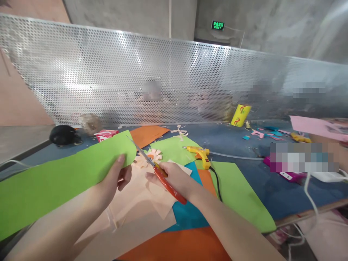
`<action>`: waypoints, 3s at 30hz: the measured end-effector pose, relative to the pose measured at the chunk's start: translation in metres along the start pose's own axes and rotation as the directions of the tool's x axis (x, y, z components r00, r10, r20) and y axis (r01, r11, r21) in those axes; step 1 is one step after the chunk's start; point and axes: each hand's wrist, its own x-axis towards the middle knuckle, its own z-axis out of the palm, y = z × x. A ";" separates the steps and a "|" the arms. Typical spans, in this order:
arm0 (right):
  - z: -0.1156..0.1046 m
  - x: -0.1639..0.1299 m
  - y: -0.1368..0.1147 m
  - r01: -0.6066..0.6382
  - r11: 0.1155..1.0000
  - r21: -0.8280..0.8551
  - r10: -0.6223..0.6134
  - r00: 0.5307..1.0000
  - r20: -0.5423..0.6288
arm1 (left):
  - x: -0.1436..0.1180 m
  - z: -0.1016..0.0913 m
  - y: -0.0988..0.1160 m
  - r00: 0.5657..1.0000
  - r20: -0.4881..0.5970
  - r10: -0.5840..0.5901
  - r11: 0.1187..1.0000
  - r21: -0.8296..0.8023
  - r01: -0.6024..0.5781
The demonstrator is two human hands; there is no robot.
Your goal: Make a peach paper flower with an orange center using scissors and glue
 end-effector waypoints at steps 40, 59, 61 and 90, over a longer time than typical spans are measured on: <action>-0.009 -0.003 -0.005 -0.031 0.988 -0.151 0.030 1.000 -0.008 | 0.007 -0.024 -0.001 0.986 0.162 0.038 0.962 0.259 -0.080; -0.011 -0.003 -0.007 -0.027 0.985 -0.172 0.021 0.999 -0.038 | 0.012 -0.036 -0.003 0.951 0.288 0.113 0.923 0.325 -0.208; -0.011 -0.003 -0.007 -0.039 0.984 -0.175 0.032 0.999 -0.041 | 0.013 -0.036 -0.003 0.948 0.296 0.117 0.921 0.324 -0.215; -0.015 -0.004 -0.009 0.045 0.960 -0.275 -0.037 0.999 0.032 | 0.017 -0.051 -0.008 0.855 0.506 0.115 0.958 0.171 -0.230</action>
